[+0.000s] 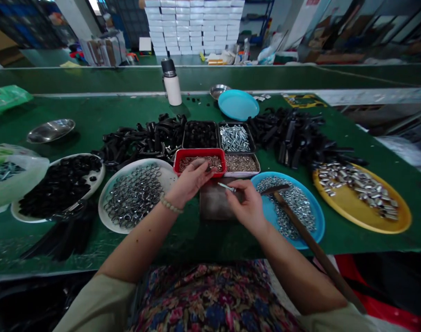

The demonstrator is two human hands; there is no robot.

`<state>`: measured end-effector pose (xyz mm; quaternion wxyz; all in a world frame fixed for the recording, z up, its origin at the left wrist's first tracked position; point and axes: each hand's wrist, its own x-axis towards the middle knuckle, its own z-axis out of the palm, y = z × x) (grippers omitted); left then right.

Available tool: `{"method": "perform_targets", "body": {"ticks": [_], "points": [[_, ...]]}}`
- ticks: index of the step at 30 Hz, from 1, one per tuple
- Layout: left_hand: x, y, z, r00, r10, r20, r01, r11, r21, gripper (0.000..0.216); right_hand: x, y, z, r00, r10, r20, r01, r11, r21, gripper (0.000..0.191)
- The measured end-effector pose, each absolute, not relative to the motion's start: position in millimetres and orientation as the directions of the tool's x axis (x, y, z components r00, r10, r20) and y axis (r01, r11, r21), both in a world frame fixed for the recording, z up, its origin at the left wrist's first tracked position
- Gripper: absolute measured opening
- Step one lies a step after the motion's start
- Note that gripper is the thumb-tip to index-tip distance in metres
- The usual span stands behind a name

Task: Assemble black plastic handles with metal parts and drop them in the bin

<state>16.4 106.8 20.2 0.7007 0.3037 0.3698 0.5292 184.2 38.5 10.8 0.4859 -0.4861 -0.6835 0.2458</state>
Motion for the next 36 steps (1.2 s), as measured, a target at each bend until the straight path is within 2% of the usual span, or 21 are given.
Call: {"method": "perform_targets", "body": {"ticks": [4,8,12,14,16,18,20,22,24,26,27,29,31,34,36], "points": [[27.3,57.3,16.2,0.247,0.923,-0.296,-0.665,0.383,0.641,0.021,174.3,26.2,3.8,-0.23,0.865,0.445,0.528,0.495,-0.69,0.008],[34.1,35.7,12.9,0.219,0.93,-0.295,-0.719,0.358,0.596,0.03,172.0,21.0,-5.6,-0.243,0.863,0.443,0.595,0.493,-0.635,0.01],[35.8,23.0,7.9,0.141,0.959,-0.245,-0.71,0.271,0.65,0.026,171.7,16.0,-8.1,-0.267,0.86,0.435,0.667,0.491,-0.56,0.013],[34.0,17.4,6.3,0.166,0.97,-0.178,-0.644,0.243,0.725,0.026,172.0,13.8,-8.2,-0.262,0.863,0.432,0.702,0.478,-0.528,0.014],[29.6,12.6,5.8,0.216,0.969,-0.116,-0.549,0.219,0.807,0.034,173.0,12.5,-8.0,-0.253,0.872,0.42,0.692,0.466,-0.551,0.016],[22.5,8.3,6.2,0.22,0.971,-0.096,-0.489,0.195,0.85,0.035,174.3,12.5,-7.5,-0.256,0.885,0.389,0.579,0.462,-0.671,0.027],[14.9,3.7,7.4,0.2,0.971,-0.131,-0.49,0.215,0.845,0.024,175.5,13.6,-7.5,-0.233,0.921,0.312,0.372,0.381,-0.847,0.04],[9.3,-1.0,8.6,0.25,0.95,-0.187,-0.509,0.293,0.81,0.017,175.6,15.4,-9.0,-0.229,0.96,0.163,0.144,0.199,-0.97,0.033],[7.0,-5.1,8.2,0.311,0.924,-0.224,-0.509,0.36,0.782,0.018,173.8,16.2,-12.2,-0.276,0.961,0.008,-0.006,0.007,-1.0,0.019],[6.3,-7.5,5.4,0.256,0.942,-0.217,-0.465,0.317,0.827,0.017,169.5,14.2,-16.0,-0.253,0.965,-0.065,-0.056,-0.082,-0.995,0.023],[5.3,-8.0,3.3,0.19,0.964,-0.188,-0.402,0.251,0.881,0.015,166.6,11.9,-17.6,-0.2,0.977,-0.068,-0.048,-0.079,-0.996,0.024],[-0.6,-7.9,-1.1,0.091,0.993,-0.073,-0.159,0.087,0.983,0.017,160.2,5.7,-19.6,-0.129,0.991,-0.02,0.042,-0.015,-0.999,0.025],[-14.7,-5.2,-4.7,0.129,0.991,0.03,0.138,-0.048,0.989,0.021,154.3,-0.1,-20.8,-0.191,0.981,0.024,0.145,0.052,-0.988,0.028],[-50.4,7.6,-9.3,0.201,0.978,0.057,0.508,-0.154,0.848,0.02,149.8,-2.0,-23.7,-0.248,0.968,-0.026,0.151,0.012,-0.988,0.019],[-77.0,22.2,-14.0,0.176,0.982,0.071,0.745,-0.18,0.643,0.022,149.6,0.8,-27.2,-0.19,0.98,-0.061,0.095,-0.044,-0.995,0.017]]}}
